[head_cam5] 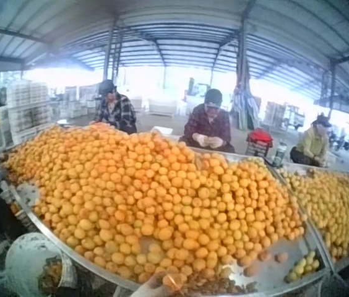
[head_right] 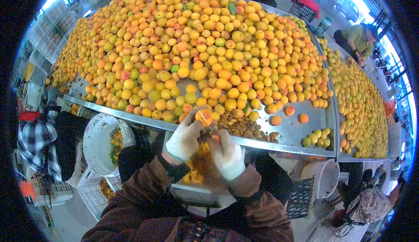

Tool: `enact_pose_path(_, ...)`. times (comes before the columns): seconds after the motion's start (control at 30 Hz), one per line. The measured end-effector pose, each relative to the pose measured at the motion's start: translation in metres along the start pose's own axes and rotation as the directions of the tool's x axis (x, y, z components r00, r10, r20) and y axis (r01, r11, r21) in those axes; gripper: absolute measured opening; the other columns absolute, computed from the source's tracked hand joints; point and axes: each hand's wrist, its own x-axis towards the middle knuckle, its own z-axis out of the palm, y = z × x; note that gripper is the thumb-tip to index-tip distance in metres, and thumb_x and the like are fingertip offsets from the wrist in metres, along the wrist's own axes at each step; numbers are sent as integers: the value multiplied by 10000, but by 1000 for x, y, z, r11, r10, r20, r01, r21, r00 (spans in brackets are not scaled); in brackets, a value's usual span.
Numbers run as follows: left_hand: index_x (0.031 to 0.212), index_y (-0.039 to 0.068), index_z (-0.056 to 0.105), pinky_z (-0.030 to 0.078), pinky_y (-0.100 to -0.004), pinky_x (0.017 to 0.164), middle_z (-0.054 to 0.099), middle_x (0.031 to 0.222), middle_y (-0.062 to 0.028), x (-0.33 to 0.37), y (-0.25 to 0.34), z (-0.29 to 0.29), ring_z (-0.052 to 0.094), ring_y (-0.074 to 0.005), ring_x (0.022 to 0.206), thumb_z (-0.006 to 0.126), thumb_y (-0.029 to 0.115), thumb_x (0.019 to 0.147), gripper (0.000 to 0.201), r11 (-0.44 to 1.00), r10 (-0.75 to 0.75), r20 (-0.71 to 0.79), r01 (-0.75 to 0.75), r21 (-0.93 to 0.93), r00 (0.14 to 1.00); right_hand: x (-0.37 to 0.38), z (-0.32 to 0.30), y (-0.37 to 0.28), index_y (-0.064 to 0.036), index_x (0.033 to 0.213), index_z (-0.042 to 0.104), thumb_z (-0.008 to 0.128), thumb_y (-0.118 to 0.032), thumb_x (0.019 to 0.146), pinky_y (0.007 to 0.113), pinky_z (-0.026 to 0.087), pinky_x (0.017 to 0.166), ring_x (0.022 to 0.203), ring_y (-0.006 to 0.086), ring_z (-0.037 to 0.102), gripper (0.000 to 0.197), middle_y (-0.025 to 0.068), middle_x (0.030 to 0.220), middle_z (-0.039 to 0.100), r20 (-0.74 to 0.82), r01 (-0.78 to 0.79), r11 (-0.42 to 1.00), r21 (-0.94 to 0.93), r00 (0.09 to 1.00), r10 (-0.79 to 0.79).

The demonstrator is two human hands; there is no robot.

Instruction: Using a curved knife to pit and open apricots or similar small fruits at a sorting table.

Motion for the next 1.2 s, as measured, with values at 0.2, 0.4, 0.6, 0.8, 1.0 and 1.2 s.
enact_pose_path(0.2, 1191, -39, 548, 477, -312, 928, 564, 1222, -141, 2, 5, 1, 586, -233, 1098, 527, -59, 818, 375, 995, -96, -92, 93, -31, 991, -1, 5, 2, -31, 1026, 516, 597, -111, 893, 449, 482, 565, 679, 411, 619, 174, 216, 733, 605, -12, 15, 995, -101, 1000, -16)
enact_pose_path(0.4, 1238, -31, 531, 459, -287, 915, 619, 1125, -86, 0, 35, 5, 580, -164, 1045, 601, 142, 855, 427, 936, -118, -83, 138, 323, 990, -5, 12, 4, -28, 1056, 496, 578, -93, 895, 476, 478, 579, 696, 435, 616, 193, 228, 749, 606, -48, 37, 997, -71, 998, -41)
enact_pose_path(0.6, 1195, -12, 568, 479, -289, 880, 636, 1090, -105, -5, 46, 5, 600, -145, 989, 647, 154, 822, 415, 783, -50, -109, 106, 613, 993, -5, 21, 1, -39, 1096, 475, 565, -98, 895, 490, 485, 628, 762, 452, 617, 228, 245, 786, 612, -13, -62, 995, -84, 998, 61)
enact_pose_path(0.8, 1181, -19, 570, 487, -294, 831, 649, 996, -86, -1, 46, 1, 605, -145, 938, 653, 145, 829, 397, 696, 115, -73, -27, 718, 991, 0, 30, -8, -40, 1096, 472, 586, -147, 881, 520, 480, 627, 754, 462, 621, 266, 247, 778, 626, -55, -89, 992, -94, 995, 84)
enact_pose_path(1.0, 1246, -8, 525, 475, -356, 872, 611, 1145, -159, -1, 0, -22, 592, -258, 1026, 600, 123, 877, 399, 863, -34, -186, 122, 491, 982, 3, 48, 37, -56, 1179, 505, 605, -164, 873, 486, 509, 537, 601, 427, 602, 339, 201, 701, 615, -193, 220, 940, -260, 942, -274)
enact_pose_path(1.2, 1386, -22, 414, 414, -451, 1028, 530, 1323, -212, -7, -17, -70, 496, -364, 1240, 497, 49, 945, 454, 951, 109, 38, -116, 287, 993, 13, 46, -9, -76, 1121, 480, 593, -263, 906, 473, 523, 632, 801, 398, 650, 307, 207, 854, 641, -22, -64, 982, -176, 998, 61)
